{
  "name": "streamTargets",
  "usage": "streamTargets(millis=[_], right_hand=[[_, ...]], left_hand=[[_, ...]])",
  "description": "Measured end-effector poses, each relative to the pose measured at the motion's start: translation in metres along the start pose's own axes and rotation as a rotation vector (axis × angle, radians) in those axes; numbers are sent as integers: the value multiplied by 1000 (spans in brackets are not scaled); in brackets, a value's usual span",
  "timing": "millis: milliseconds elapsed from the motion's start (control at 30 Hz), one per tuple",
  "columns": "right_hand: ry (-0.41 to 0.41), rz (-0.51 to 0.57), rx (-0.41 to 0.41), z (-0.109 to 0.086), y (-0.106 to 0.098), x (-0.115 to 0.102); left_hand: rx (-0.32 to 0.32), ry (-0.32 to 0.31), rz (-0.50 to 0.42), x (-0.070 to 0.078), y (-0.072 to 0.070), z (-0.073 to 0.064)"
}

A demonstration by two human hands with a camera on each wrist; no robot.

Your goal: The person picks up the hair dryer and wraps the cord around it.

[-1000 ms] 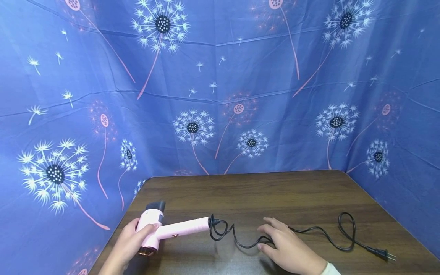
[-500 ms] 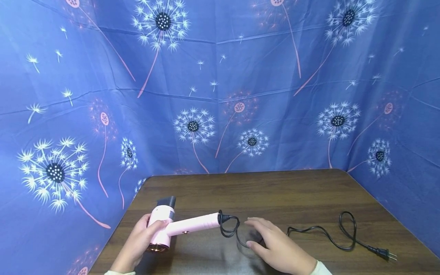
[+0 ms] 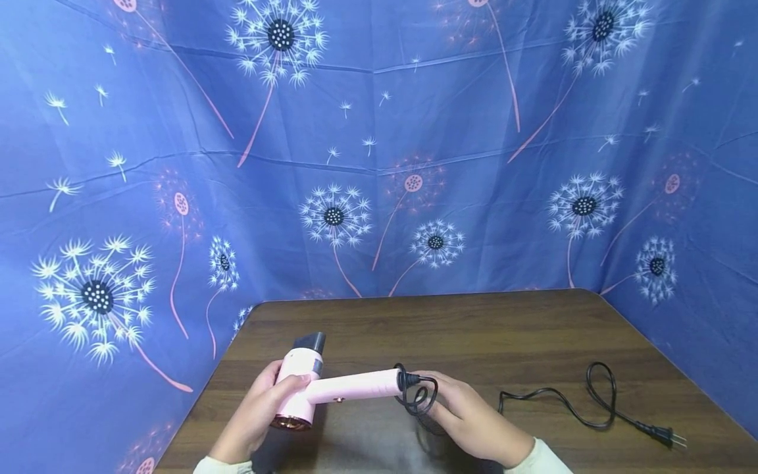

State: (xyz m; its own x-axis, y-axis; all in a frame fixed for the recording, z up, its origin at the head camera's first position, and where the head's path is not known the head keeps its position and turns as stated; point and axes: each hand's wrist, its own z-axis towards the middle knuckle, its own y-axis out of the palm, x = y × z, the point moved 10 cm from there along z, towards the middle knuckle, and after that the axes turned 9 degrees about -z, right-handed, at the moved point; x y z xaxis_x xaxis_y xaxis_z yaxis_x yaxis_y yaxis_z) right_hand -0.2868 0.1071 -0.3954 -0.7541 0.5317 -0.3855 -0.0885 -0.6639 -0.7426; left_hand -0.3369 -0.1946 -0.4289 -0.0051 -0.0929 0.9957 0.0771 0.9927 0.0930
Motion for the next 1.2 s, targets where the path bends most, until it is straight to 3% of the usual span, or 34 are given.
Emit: streamTargets(millis=[233, 333, 433, 733, 1000, 1200], right_hand=[[13, 427, -146, 1, 2, 0], [-13, 618, -168, -1, -3, -3], [-32, 708, -158, -1, -9, -5], [35, 609, -45, 0, -17, 7], [-50, 482, 42, 1, -21, 7], [-24, 303, 144, -1, -33, 14]], left_hand=[[-76, 11, -36, 9, 19, 2], [-92, 17, -48, 11, 26, 5], [-102, 8, -60, 10, 31, 7], [-170, -15, -98, -6, 51, 14], [-204, -47, -126, -29, 68, 19], [-206, -27, -140, -34, 77, 20]])
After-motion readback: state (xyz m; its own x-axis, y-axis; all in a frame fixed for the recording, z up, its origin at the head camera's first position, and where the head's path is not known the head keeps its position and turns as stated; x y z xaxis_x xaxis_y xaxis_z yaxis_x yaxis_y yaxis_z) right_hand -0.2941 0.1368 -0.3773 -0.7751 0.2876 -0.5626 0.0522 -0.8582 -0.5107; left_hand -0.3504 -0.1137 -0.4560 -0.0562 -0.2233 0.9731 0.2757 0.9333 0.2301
